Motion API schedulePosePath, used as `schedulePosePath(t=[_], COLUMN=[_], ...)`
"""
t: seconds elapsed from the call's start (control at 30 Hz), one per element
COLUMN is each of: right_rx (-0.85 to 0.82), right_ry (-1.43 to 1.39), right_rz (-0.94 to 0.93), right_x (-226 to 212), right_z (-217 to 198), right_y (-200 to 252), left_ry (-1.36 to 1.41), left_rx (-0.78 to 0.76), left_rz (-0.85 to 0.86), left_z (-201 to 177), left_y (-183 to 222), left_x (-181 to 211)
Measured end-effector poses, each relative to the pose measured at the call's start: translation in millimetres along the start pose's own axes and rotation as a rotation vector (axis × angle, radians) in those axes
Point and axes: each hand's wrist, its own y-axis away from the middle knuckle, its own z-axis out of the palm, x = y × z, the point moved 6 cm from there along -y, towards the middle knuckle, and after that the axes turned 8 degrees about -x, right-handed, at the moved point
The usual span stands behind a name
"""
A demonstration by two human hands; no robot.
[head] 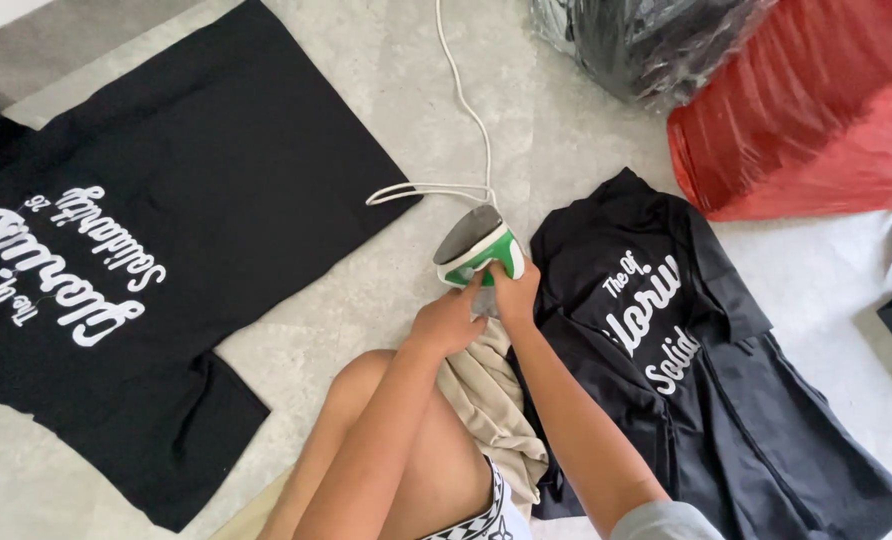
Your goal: A person irons and folds black printed shirts while sitting on the floor, possibly attaching labels or tags with the heat.
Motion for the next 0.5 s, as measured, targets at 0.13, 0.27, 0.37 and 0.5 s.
schedulePosePath(t=[0.13, 0.27, 0.37, 0.5], right_rx=[0.013, -0.104, -0.213, -0.582], right_ry=[0.139, 0.423, 0.47, 0.554], right_rz=[0.012, -0.109, -0.322, -0.375], right_x=[-68, -94, -130, -209], right_z=[9, 46, 87, 154], right_y=[1, 2, 16, 87], left_ry=[0.033, 0.295, 0.421, 0.018], left_rx=[0.083, 0.359, 0.704, 0.917], left_rz=[0.03, 0.108, 0.066, -0.363], left_z=[-10, -26, -36, -10], left_y=[18, 51, 95, 194], left_x=[7, -26, -101, -198])
